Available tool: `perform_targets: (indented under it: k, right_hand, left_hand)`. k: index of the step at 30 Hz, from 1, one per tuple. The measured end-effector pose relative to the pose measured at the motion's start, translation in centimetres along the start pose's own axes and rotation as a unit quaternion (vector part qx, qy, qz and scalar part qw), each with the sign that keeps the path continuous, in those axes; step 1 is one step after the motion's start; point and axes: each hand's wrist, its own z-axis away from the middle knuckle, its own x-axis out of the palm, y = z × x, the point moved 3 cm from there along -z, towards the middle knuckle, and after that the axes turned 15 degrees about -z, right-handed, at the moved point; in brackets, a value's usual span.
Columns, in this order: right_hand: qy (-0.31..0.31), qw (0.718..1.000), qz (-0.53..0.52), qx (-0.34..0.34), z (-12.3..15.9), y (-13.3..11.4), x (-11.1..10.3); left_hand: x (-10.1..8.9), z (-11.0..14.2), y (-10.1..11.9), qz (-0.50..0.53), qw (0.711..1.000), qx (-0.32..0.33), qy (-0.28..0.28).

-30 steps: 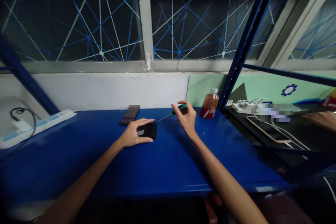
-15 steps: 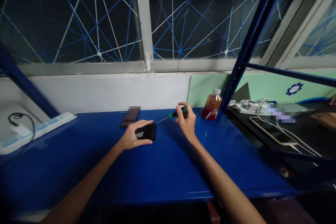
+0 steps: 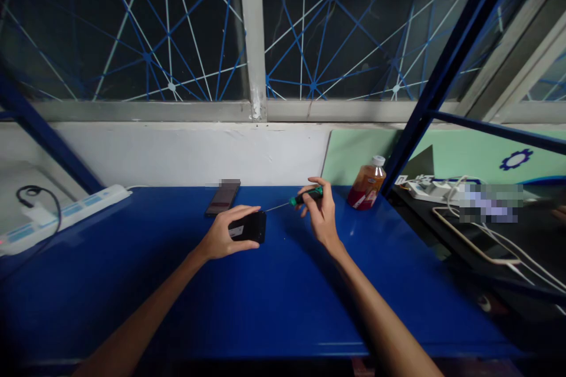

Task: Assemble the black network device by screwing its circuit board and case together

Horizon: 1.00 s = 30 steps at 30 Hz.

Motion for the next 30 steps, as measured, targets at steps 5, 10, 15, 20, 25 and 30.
perform_targets:
  k: [5, 10, 15, 20, 25, 30]
  right_hand:
    - [0.024, 0.998, 0.063, 0.003, -0.1, -0.4, -0.5]
    - [-0.029, 0.997, 0.077, 0.006, -0.5, -0.8, -0.7]
    - [-0.056, 0.998, 0.024, 0.019, -0.7, -0.9, -0.5]
    - [-0.02, 0.996, 0.085, 0.006, -0.5, -0.8, -0.6]
    - [-0.053, 0.998, 0.035, 0.021, -0.9, -0.2, -0.9]
    - [-0.044, 0.998, -0.008, 0.05, -1.6, -0.3, -1.2]
  left_hand:
    - [-0.2, 0.2, 0.2, 0.012, 1.0, -0.014, 0.002]
    - [-0.2, 0.2, 0.1, 0.012, 1.0, -0.017, 0.0]
    - [-0.3, 0.2, -0.1, 0.007, 1.0, -0.009, 0.006]
    - [-0.1, 0.2, 0.0, -0.004, 1.0, -0.004, 0.004]
    - [-0.4, 0.1, 0.6, 0.002, 1.0, 0.001, 0.031]
    - [-0.1, 0.1, 1.2, 0.005, 1.0, 0.004, 0.027]
